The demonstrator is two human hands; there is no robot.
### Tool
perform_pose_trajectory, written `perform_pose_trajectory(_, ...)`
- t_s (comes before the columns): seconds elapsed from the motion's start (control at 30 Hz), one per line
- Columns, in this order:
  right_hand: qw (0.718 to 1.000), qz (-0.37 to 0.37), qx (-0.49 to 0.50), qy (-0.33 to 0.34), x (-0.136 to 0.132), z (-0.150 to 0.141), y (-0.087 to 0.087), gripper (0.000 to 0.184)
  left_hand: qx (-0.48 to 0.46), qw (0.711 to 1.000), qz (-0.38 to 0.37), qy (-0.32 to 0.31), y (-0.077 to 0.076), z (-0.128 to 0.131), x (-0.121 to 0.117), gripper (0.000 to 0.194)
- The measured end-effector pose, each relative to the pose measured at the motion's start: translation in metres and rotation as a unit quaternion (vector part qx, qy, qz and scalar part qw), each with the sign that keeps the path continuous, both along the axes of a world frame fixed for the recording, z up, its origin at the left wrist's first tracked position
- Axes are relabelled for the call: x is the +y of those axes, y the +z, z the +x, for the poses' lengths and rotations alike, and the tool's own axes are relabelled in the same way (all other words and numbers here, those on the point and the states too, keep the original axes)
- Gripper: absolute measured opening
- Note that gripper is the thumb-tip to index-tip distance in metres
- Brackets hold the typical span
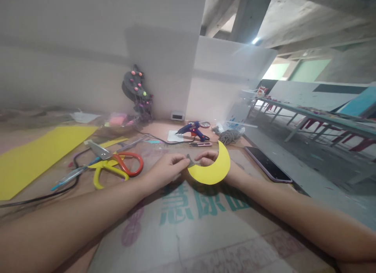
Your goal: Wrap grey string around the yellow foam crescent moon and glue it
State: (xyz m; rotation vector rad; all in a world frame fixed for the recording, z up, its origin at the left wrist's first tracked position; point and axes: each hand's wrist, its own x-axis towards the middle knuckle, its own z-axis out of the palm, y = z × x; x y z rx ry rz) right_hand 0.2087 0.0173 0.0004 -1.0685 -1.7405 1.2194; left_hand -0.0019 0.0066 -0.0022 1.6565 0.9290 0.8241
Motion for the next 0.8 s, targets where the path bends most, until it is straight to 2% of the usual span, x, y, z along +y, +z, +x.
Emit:
perform_pose_trajectory(0.23, 0.999, 0.004, -0.038, -0.025, -0.002, -0.004, 0.007, 0.037, 0.006, 1.000, -0.001, 0.011, 0.001, 0.001, 0.000, 0.034)
perform_pose_trajectory(0.53, 0.998, 0.051, -0.044, -0.021, 0.002, 0.002, -0.003, 0.030, 0.013, 0.999, 0.019, 0.034, 0.003, 0.001, -0.001, 0.034)
perform_pose_trajectory(0.8, 0.995, 0.069, -0.070, -0.036, 0.010, 0.003, -0.015, 0.036, 0.024, 1.000, 0.012, 0.009, 0.005, 0.002, -0.002, 0.033)
